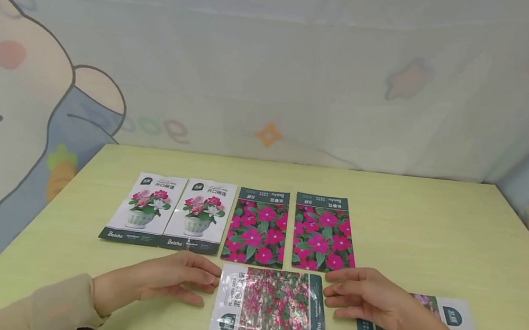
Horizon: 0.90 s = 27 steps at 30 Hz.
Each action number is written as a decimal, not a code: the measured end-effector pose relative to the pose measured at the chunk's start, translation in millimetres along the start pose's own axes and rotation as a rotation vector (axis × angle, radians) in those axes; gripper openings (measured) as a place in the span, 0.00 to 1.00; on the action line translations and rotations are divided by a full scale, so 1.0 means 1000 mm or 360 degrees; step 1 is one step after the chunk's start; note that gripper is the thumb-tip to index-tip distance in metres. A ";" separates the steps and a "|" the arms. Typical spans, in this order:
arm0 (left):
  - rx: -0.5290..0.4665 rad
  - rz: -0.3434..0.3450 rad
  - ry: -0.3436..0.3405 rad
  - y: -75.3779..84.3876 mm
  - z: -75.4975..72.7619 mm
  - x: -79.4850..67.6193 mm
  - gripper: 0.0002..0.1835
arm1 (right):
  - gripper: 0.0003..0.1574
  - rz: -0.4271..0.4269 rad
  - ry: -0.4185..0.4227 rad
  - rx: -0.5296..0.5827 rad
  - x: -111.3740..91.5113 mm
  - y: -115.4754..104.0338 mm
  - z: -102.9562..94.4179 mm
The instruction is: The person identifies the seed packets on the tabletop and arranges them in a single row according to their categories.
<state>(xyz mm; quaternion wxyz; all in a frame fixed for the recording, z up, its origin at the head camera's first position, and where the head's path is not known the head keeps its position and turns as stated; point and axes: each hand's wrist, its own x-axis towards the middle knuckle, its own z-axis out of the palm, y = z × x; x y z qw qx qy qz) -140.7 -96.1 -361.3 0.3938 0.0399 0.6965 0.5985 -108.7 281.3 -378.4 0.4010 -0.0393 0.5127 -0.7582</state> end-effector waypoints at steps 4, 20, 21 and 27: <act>0.0011 0.0088 -0.0037 -0.002 0.004 0.004 0.16 | 0.17 0.0012 0.0016 0.0012 0.001 0.001 0.002; -0.0022 0.0213 -0.0066 0.015 0.019 0.015 0.17 | 0.18 0.0101 0.0022 -0.0144 0.009 -0.001 0.008; -0.0025 0.0218 -0.0078 0.017 0.019 0.016 0.17 | 0.18 0.0099 0.0019 -0.0171 0.011 -0.001 0.008; -0.0053 0.0270 -0.0125 0.027 0.018 0.020 0.17 | 0.18 0.0102 0.0109 -0.0443 0.021 -0.006 0.016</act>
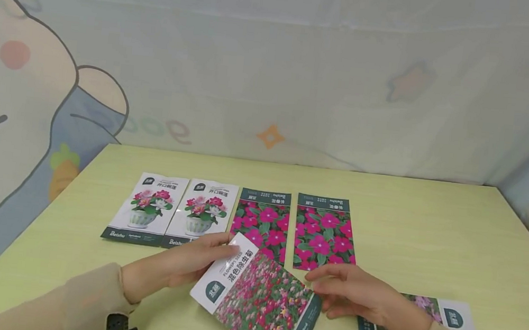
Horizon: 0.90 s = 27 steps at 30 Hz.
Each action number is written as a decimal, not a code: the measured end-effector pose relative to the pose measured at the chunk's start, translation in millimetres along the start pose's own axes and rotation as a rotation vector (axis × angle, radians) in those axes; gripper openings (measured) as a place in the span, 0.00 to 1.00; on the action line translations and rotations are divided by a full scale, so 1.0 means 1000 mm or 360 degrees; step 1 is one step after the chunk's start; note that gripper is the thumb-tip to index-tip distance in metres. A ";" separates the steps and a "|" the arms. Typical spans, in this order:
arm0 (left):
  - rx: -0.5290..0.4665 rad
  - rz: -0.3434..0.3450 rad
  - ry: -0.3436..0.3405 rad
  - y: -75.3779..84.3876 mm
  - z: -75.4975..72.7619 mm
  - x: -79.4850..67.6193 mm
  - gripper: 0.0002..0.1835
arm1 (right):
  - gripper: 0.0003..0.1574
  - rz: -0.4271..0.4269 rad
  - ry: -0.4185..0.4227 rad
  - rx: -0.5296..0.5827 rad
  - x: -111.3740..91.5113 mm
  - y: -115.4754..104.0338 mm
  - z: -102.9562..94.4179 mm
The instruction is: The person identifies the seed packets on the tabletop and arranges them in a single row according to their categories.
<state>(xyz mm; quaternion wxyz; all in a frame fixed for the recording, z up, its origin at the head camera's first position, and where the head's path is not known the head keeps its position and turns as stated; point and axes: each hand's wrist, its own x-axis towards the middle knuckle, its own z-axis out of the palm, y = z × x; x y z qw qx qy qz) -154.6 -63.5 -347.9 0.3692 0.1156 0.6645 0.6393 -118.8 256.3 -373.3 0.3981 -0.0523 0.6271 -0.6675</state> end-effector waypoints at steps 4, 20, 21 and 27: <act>-0.0007 0.0012 -0.0018 0.004 0.000 0.005 0.19 | 0.16 0.0021 0.0058 -0.0115 0.007 -0.004 0.005; 0.0029 -0.0008 -0.0006 0.018 -0.004 0.036 0.16 | 0.12 -0.0173 -0.0064 -0.0073 0.023 -0.010 0.015; 0.0020 -0.0005 -0.0002 0.019 -0.005 0.037 0.17 | 0.13 -0.0165 -0.0025 -0.0069 0.022 -0.010 0.015; -0.0206 -0.0013 0.0063 0.023 -0.007 0.044 0.22 | 0.15 -0.0185 0.0210 0.0042 0.015 -0.013 0.008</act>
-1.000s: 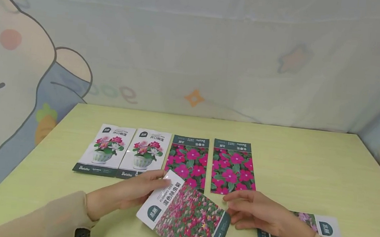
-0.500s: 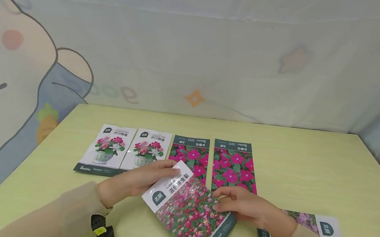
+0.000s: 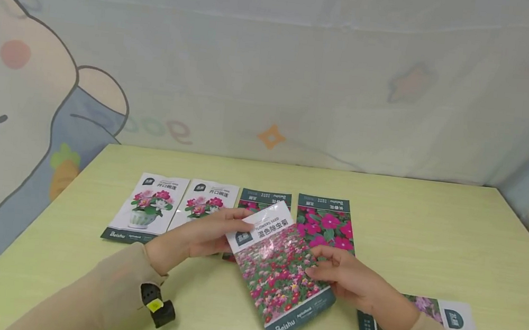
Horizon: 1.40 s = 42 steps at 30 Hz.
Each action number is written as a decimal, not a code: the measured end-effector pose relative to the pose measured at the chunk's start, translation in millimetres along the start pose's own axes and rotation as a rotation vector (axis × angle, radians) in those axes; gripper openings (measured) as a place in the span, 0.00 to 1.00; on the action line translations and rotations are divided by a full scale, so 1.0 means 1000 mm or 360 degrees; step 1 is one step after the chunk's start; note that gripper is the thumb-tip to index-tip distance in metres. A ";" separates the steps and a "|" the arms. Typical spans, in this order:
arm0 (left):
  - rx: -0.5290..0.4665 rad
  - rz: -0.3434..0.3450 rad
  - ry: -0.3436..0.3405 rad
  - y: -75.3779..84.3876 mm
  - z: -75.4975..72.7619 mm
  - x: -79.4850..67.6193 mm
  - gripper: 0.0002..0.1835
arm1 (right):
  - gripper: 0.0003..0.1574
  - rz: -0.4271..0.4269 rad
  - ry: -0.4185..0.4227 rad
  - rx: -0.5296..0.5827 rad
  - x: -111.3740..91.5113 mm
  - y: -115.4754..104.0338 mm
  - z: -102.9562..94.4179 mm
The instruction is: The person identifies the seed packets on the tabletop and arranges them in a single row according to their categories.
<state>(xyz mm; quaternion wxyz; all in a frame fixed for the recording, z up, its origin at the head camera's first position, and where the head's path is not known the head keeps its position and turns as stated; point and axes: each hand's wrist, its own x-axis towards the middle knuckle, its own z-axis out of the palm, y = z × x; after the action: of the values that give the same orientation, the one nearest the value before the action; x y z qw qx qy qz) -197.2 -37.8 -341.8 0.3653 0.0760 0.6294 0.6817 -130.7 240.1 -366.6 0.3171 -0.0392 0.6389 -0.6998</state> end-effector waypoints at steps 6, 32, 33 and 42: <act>-0.0268 -0.0018 0.0016 0.005 0.007 0.007 0.19 | 0.14 -0.0078 0.0168 0.0177 -0.004 -0.004 -0.006; -0.0412 0.0068 0.0052 0.017 0.034 0.032 0.15 | 0.13 -0.0220 0.0386 0.0466 -0.009 -0.025 -0.022; -0.0422 0.0069 0.0048 0.017 0.036 0.033 0.16 | 0.13 -0.0231 0.0376 0.0472 -0.010 -0.025 -0.024; -0.0466 0.0040 0.0031 0.021 0.053 0.045 0.23 | 0.14 -0.0283 0.0343 0.0491 -0.017 -0.024 -0.044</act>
<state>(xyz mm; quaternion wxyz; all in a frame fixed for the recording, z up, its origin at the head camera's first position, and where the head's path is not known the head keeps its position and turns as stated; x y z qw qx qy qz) -208.3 33.0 -328.8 0.3577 0.0231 0.5257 0.7715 -146.6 286.4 -346.9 0.1860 0.0286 0.5485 -0.8147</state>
